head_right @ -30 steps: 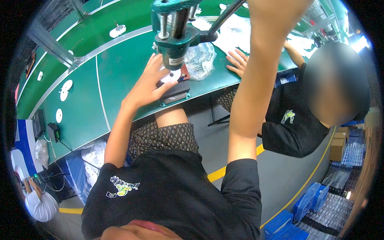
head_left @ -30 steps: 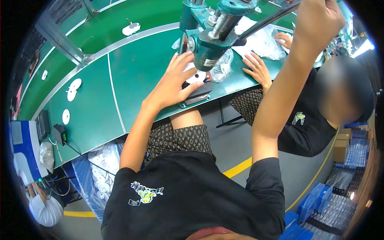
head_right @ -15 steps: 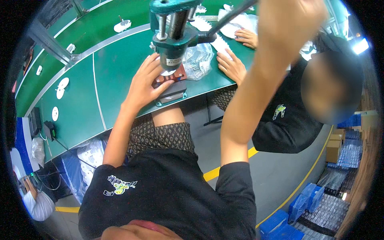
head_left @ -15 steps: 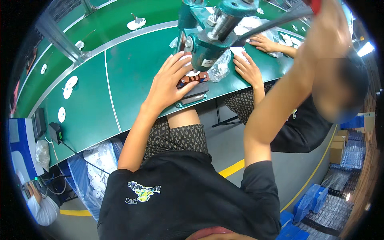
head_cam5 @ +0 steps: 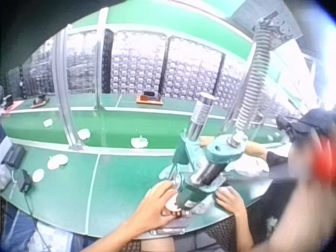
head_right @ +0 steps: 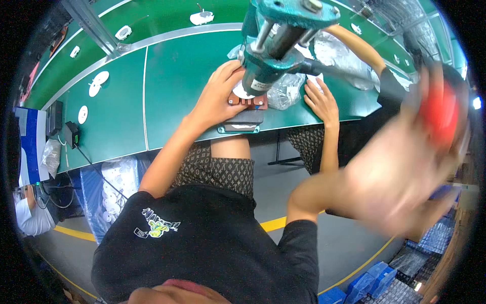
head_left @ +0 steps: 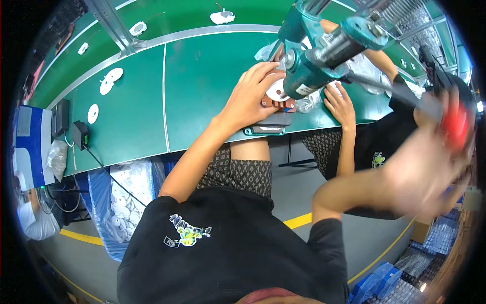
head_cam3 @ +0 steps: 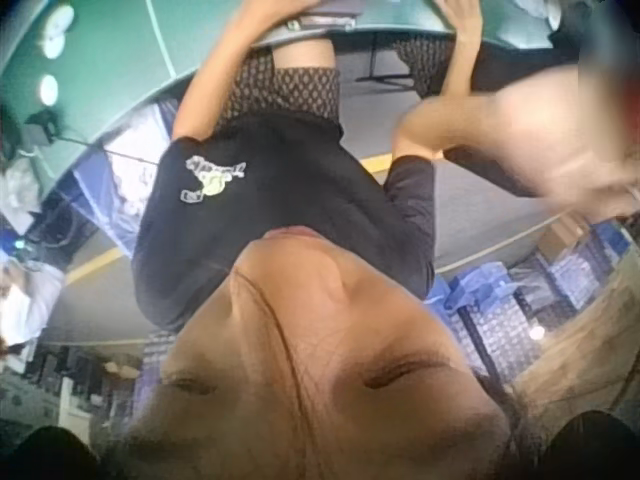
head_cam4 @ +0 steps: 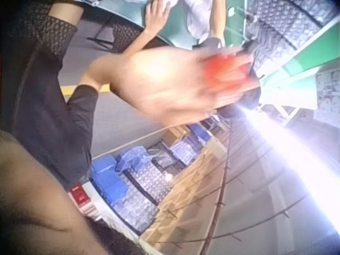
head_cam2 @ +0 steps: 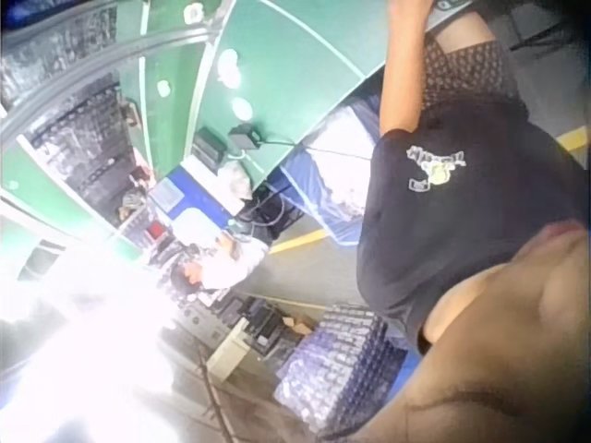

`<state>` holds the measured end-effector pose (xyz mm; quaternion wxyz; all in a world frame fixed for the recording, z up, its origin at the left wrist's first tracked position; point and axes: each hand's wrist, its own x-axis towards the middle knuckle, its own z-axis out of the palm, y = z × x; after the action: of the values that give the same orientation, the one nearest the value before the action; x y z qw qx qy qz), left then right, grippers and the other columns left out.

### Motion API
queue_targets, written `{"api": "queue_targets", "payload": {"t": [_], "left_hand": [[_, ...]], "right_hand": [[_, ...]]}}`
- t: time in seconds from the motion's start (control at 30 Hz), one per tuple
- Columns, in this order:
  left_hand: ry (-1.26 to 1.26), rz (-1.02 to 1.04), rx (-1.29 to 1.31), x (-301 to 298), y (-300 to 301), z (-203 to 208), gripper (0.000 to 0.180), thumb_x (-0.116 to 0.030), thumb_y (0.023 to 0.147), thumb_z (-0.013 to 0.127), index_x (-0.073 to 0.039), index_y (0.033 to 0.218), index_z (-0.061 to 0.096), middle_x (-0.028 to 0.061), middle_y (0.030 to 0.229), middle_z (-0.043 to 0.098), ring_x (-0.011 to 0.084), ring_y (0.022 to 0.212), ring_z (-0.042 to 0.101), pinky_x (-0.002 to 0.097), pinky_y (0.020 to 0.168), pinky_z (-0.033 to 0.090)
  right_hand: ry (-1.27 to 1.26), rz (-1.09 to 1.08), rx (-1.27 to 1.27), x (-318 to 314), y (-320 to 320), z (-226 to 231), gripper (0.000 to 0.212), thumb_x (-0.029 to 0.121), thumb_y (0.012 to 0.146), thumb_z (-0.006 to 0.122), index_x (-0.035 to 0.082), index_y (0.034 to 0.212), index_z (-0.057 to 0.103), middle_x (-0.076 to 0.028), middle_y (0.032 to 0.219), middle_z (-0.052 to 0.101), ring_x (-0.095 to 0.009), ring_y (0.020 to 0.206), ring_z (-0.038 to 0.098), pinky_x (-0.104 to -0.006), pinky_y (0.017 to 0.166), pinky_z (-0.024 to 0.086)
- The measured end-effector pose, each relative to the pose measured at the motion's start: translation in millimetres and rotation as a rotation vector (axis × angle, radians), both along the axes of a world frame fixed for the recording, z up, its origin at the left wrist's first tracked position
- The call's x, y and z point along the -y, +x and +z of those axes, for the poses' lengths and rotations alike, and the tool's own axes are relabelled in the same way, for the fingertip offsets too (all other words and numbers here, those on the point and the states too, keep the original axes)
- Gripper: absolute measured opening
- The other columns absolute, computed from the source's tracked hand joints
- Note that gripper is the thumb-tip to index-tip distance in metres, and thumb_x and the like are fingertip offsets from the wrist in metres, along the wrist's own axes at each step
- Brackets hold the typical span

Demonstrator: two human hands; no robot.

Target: Assembling small circular components using a manual press at a factory workbench.

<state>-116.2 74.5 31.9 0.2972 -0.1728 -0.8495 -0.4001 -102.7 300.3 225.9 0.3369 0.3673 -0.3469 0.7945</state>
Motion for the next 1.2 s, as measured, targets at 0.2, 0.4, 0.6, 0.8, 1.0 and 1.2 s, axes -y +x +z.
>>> {"api": "queue_targets", "payload": {"t": [0.2, 0.4, 0.6, 0.8, 1.0, 1.2], "left_hand": [[-0.003, -0.059, -0.014, 7, 2, 2, 0.065, -0.007, 0.064, 0.076, -0.004, 0.125, 0.055, 0.017, 0.135, 0.05, 0.0397, 0.126, 0.047, 0.0461, 0.106, 0.039], [-0.106, -0.053, -0.008, 13, 6, 8, 0.059, -0.01, 0.067, 0.078, -0.002, 0.122, 0.057, 0.0202, 0.135, 0.049, 0.0406, 0.122, 0.05, 0.0457, 0.101, 0.045], [-0.167, 0.019, 0.058, 28, 33, 8, 0.061, -0.017, 0.069, 0.08, -0.002, 0.123, 0.058, 0.0211, 0.134, 0.049, 0.0412, 0.122, 0.05, 0.0472, 0.102, 0.043], [-0.139, 0.211, 0.104, 80, 70, 3, 0.052, -0.009, 0.066, 0.076, -0.004, 0.116, 0.063, 0.0197, 0.123, 0.058, 0.0413, 0.114, 0.055, 0.0463, 0.096, 0.046], [-0.101, 0.286, 0.188, 133, 68, 14, 0.064, -0.001, 0.075, 0.068, -0.009, 0.136, 0.056, 0.0162, 0.141, 0.052, 0.0346, 0.13, 0.051, 0.0414, 0.104, 0.043], [-0.243, 0.385, 0.044, 137, 67, 7, 0.063, -0.005, 0.072, 0.071, -0.011, 0.133, 0.058, 0.0161, 0.131, 0.057, 0.0394, 0.12, 0.053, 0.0451, 0.103, 0.043]], "right_hand": [[0.196, -0.338, 0.192, 47, -63, -55, 0.039, 0.015, 0.098, 0.048, -0.007, 0.13, 0.043, -0.026, 0.129, 0.052, -0.037, 0.124, 0.051, -0.0481, 0.108, 0.039], [0.729, -0.365, 0.874, 80, -3, -236, 0.041, 0.019, 0.103, 0.043, -0.006, 0.136, 0.043, -0.017, 0.131, 0.053, -0.024, 0.121, 0.051, -0.037, 0.107, 0.036], [0.756, -0.177, 0.784, 97, 12, -244, 0.037, 0.024, 0.101, 0.049, -0.005, 0.122, 0.056, -0.018, 0.115, 0.063, -0.025, 0.105, 0.06, -0.0358, 0.092, 0.046], [0.801, -0.123, 0.558, 157, 17, -251, 0.05, 0.034, 0.098, 0.056, 0.0, 0.134, 0.054, -0.024, 0.136, 0.054, -0.039, 0.128, 0.051, -0.0423, 0.106, 0.04], [0.749, 0.02, 0.489, 216, 7, -230, 0.054, 0.026, 0.093, 0.063, 0.001, 0.138, 0.047, -0.025, 0.136, 0.051, -0.041, 0.129, 0.047, -0.0441, 0.108, 0.037], [0.993, -0.799, 0.309, 141, -45, -178, 0.061, 0.025, 0.079, 0.075, 0.002, 0.131, 0.055, -0.02, 0.132, 0.055, -0.037, 0.126, 0.048, -0.0504, 0.107, 0.037]]}}
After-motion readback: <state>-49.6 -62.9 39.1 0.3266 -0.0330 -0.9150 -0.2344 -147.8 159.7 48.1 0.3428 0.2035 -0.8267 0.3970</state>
